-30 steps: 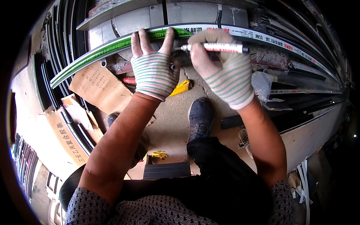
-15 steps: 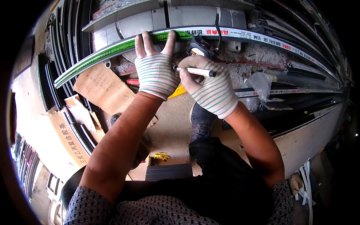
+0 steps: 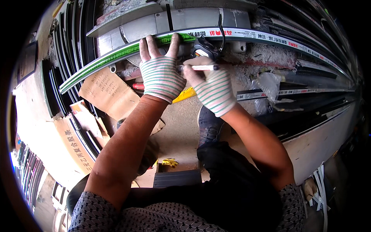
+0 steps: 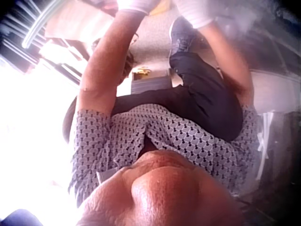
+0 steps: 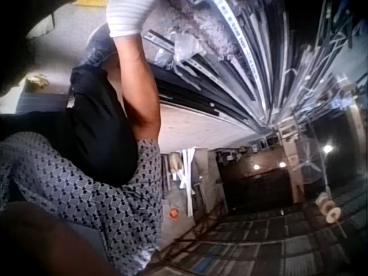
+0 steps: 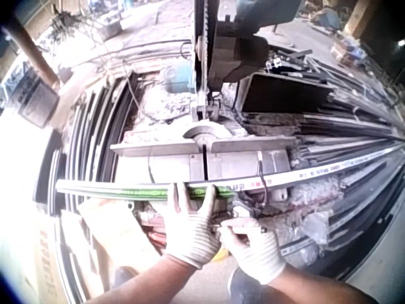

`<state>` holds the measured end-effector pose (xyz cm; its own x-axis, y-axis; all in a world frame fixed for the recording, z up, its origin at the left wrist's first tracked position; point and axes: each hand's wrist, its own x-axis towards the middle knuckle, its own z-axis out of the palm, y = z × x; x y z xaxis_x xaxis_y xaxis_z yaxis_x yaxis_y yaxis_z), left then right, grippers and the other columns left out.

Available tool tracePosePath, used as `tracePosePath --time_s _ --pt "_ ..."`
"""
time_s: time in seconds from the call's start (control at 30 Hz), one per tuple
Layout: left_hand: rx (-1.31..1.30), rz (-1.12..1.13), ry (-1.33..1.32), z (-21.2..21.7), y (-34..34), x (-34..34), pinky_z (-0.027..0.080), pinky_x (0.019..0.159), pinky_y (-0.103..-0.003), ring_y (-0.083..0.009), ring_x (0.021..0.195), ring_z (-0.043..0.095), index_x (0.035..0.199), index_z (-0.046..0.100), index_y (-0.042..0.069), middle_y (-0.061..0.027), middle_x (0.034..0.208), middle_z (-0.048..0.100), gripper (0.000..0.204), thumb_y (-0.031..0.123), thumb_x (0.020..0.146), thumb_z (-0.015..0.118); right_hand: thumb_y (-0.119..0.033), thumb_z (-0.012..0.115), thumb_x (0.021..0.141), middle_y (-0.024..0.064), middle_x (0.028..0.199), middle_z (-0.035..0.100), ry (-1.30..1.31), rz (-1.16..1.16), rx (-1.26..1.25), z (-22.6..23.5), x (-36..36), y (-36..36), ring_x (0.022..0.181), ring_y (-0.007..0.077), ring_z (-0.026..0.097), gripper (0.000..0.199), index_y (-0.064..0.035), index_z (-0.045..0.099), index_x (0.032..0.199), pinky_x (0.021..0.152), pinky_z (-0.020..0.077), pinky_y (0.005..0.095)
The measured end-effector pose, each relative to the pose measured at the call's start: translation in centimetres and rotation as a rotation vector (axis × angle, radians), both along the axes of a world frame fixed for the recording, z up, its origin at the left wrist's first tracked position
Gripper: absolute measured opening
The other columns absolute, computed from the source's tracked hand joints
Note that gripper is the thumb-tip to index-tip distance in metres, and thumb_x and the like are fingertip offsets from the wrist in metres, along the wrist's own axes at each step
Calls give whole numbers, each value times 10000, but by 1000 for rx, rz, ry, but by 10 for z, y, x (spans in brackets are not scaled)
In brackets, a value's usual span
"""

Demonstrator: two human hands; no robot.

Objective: The person measures a long metal profile using a tape measure, marks the measurement with a marker, and then uses a miter saw to cut the profile. The person repeats this process for multiple profiles, measuring, marking, and cutting them to specific lengths.

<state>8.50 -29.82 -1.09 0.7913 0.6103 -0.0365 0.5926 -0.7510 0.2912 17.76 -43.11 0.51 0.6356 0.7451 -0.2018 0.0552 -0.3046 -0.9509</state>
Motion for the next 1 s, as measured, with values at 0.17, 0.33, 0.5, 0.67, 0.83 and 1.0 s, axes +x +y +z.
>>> tracePosePath --time_s 0.17,0.33,0.5,0.67,0.83,1.0 --pt "30 1 36 2 0 2 434 1015 -620 -604 1441 271 1560 411 234 -419 1551 267 907 321 735 778 -268 707 994 32 794 681 300 -305 -31 15 6 -33 628 56 602 254 -21 684 1052 536 480 207" --pt "32 -6 -5 0 -1 3 360 1079 -617 -614 1434 270 1554 422 216 -445 1525 285 880 304 746 760 -257 722 982 31 803 686 659 -471 -180 -50 0 -87 622 95 624 211 -57 689 1039 524 493 223" --pt "18 -9 -54 -1 1 1 201 1215 -620 -640 1430 249 1550 434 178 -502 1480 308 851 316 766 735 -251 713 984 40 869 700 789 -485 -542 -57 1 -83 638 129 645 209 -64 677 1071 570 546 279" --pt "54 -2 25 1 -1 3 449 1009 -615 -608 1436 280 1556 418 222 -420 1551 272 886 264 738 758 -218 739 937 89 1043 674 -303 -237 -188 -42 -1 -67 888 231 640 340 -38 613 1197 801 546 365" --pt "31 -9 -33 0 1 0 234 1206 -617 -639 1425 258 1550 436 180 -478 1493 314 860 313 762 755 -247 790 841 119 1269 572 -1118 58 -81 18 22 -8 1195 301 523 539 -88 591 1316 1047 433 450" --pt "14 -12 -47 4 -2 4 255 1201 -609 -632 1424 266 1546 441 185 -467 1494 321 870 311 751 771 -297 818 777 144 1321 550 -1213 268 -241 -4 42 14 1238 326 518 695 -82 564 1387 1073 418 489"
